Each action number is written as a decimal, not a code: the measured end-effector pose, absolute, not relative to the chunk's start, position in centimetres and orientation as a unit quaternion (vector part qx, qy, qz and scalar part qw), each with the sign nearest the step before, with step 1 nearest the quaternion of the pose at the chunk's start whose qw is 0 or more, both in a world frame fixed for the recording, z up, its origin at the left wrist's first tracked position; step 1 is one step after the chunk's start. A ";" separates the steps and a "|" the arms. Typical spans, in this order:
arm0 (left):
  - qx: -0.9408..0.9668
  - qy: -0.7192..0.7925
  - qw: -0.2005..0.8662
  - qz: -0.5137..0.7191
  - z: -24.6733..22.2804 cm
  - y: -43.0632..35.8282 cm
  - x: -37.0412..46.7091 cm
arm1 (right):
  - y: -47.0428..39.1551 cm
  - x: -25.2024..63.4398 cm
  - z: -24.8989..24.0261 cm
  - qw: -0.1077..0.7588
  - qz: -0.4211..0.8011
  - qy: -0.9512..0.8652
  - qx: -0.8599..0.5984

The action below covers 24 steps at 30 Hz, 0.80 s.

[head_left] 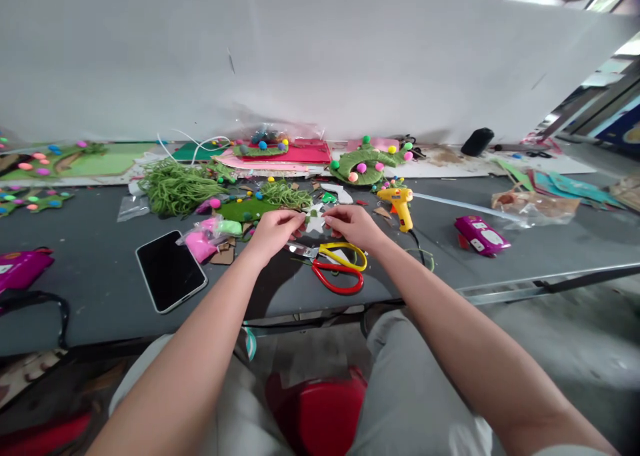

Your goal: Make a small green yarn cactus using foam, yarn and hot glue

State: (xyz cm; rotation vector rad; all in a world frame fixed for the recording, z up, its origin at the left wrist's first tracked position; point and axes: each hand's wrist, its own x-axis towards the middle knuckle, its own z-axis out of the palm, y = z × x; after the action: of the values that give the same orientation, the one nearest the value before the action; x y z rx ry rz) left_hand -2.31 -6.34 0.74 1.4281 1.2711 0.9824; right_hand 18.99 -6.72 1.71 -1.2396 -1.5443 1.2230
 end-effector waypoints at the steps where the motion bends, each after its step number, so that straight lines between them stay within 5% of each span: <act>1: 0.585 0.521 0.476 0.400 0.7 -6.3 -2.3 | -6.7 18.9 1.6 0.398 0.479 -0.610 -0.490; 24: 0.590 0.545 0.434 0.409 1.3 -6.5 -2.2 | -6.1 18.7 0.2 0.385 0.368 -0.697 -0.480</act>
State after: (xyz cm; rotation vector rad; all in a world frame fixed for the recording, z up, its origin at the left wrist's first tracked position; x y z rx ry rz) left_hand -2.22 -6.45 1.29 1.4688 1.3564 1.0181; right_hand 18.66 -6.12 0.21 -1.2227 -1.7769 0.9376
